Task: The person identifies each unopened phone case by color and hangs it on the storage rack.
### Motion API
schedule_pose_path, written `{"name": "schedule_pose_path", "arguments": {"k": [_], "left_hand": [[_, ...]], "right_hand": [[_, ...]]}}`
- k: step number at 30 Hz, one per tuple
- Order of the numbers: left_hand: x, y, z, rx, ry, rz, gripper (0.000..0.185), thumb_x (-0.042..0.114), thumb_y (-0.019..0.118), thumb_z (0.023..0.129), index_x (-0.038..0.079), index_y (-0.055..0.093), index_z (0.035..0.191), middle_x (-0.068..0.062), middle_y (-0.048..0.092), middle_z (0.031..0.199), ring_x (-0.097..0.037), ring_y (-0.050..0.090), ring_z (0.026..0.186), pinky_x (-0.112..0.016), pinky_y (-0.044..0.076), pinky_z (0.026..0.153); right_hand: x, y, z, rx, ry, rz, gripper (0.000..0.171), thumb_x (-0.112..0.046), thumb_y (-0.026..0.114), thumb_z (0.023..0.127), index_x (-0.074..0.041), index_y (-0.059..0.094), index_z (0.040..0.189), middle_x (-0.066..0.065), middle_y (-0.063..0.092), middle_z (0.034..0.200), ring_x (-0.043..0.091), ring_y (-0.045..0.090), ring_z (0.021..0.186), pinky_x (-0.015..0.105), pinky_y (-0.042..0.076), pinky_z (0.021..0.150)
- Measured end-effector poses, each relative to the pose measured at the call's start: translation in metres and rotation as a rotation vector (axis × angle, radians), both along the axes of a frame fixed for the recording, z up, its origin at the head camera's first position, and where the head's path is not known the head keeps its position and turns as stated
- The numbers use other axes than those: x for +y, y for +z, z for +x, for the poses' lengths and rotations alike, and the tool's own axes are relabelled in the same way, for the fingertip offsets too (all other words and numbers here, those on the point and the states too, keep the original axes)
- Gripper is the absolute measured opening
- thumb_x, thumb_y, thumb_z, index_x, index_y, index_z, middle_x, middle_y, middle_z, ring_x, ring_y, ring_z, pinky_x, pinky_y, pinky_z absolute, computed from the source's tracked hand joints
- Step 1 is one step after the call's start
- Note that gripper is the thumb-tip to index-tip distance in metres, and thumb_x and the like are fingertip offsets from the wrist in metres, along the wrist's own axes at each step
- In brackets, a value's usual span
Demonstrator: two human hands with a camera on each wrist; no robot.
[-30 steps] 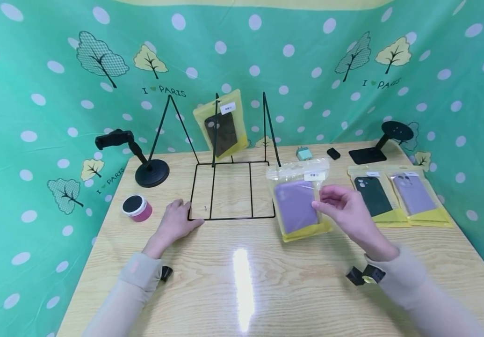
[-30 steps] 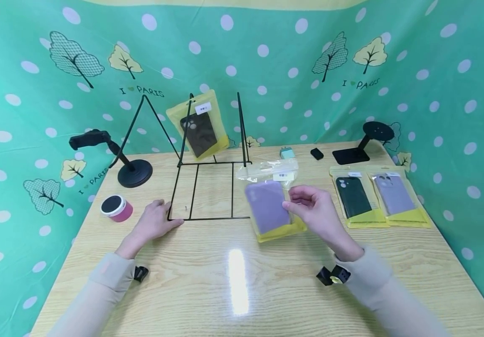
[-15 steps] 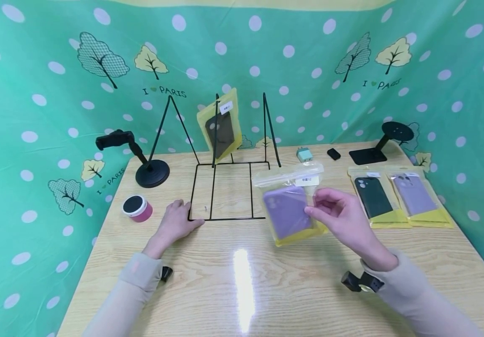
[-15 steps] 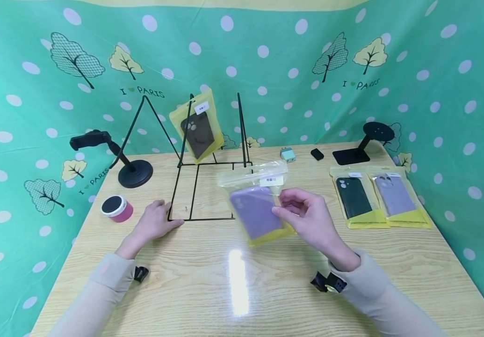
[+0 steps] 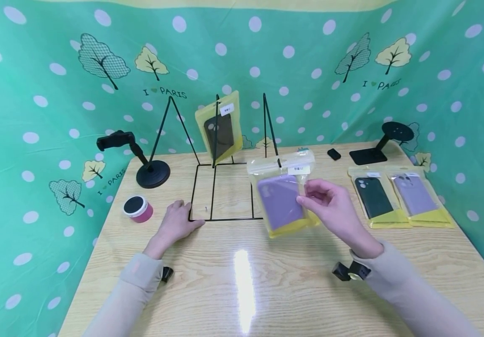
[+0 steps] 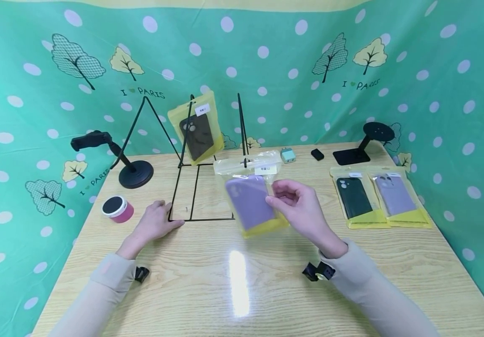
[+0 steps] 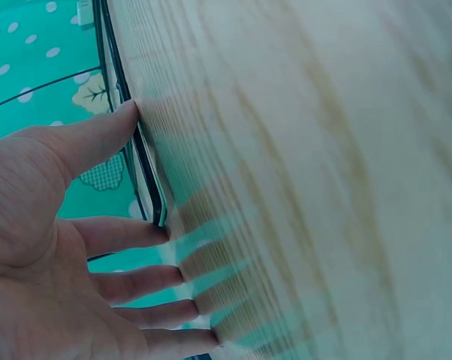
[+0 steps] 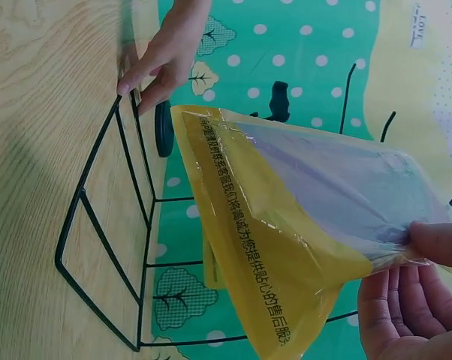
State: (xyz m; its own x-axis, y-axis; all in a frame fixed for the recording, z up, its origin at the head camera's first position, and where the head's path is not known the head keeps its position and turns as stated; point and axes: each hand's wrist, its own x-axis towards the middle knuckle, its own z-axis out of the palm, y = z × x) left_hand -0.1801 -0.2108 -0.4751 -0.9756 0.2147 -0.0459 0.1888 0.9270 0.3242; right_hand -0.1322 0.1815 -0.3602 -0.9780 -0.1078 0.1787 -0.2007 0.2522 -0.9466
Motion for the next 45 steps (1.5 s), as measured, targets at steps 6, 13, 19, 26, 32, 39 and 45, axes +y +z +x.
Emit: {"name": "schedule_pose_path", "arguments": {"k": [6,13,19,26,32,39,45], "left_hand": [[-0.001,0.000,0.000,0.000,-0.001,0.002,0.074,0.039,0.072,0.083,-0.017,0.050,0.125,-0.040,0.042,0.128,-0.051,0.038,0.121,-0.056,0.028,0.102],[0.000,0.001,0.001,-0.013,0.011,0.003,0.074,0.039,0.071,0.084,-0.017,0.049,0.126,-0.040,0.040,0.129,-0.052,0.037,0.121,-0.056,0.028,0.102],[0.001,0.003,0.002,-0.013,0.015,0.004,0.074,0.038,0.071,0.083,-0.017,0.049,0.127,-0.040,0.040,0.129,-0.053,0.037,0.121,-0.057,0.029,0.101],[0.001,0.003,0.002,-0.021,0.017,0.002,0.074,0.038,0.071,0.084,-0.017,0.048,0.127,-0.040,0.040,0.130,-0.052,0.036,0.122,-0.056,0.027,0.102],[0.001,0.002,0.002,0.000,0.012,-0.002,0.074,0.038,0.072,0.083,-0.018,0.049,0.126,-0.040,0.042,0.128,-0.051,0.037,0.121,-0.055,0.027,0.102],[0.002,0.003,0.003,0.010,0.007,-0.002,0.074,0.038,0.072,0.083,-0.018,0.050,0.125,-0.040,0.043,0.127,-0.051,0.039,0.120,-0.055,0.028,0.102],[0.003,0.005,0.003,0.010,0.010,0.000,0.072,0.037,0.072,0.083,-0.018,0.051,0.124,-0.041,0.043,0.127,-0.052,0.039,0.119,-0.056,0.029,0.101]], "right_hand": [[-0.006,-0.003,-0.020,-0.017,-0.011,-0.030,0.029,-0.005,0.072,0.085,0.008,0.062,0.108,0.017,0.061,0.099,0.021,0.060,0.087,0.024,0.051,0.078],[-0.013,-0.004,-0.046,0.011,-0.029,-0.062,0.029,-0.006,0.071,0.085,0.008,0.062,0.108,0.018,0.061,0.098,0.022,0.059,0.087,0.023,0.050,0.077],[-0.021,-0.004,-0.068,0.036,-0.074,-0.074,0.031,-0.006,0.072,0.085,0.009,0.062,0.111,0.017,0.062,0.099,0.021,0.060,0.088,0.024,0.049,0.080],[-0.028,-0.003,-0.097,0.026,-0.132,-0.097,0.030,-0.005,0.073,0.084,0.006,0.062,0.110,0.014,0.063,0.100,0.019,0.060,0.089,0.026,0.049,0.083],[-0.030,0.001,-0.121,0.015,-0.151,-0.105,0.028,-0.004,0.072,0.085,0.004,0.062,0.109,0.013,0.062,0.100,0.020,0.059,0.091,0.028,0.048,0.084],[-0.033,0.005,-0.144,0.031,-0.162,-0.092,0.028,-0.007,0.071,0.086,0.004,0.062,0.110,0.012,0.062,0.102,0.020,0.058,0.093,0.028,0.047,0.085],[-0.035,0.006,-0.158,0.015,-0.178,-0.090,0.030,-0.007,0.072,0.086,0.003,0.062,0.113,0.012,0.062,0.103,0.020,0.058,0.094,0.027,0.047,0.085]]}}
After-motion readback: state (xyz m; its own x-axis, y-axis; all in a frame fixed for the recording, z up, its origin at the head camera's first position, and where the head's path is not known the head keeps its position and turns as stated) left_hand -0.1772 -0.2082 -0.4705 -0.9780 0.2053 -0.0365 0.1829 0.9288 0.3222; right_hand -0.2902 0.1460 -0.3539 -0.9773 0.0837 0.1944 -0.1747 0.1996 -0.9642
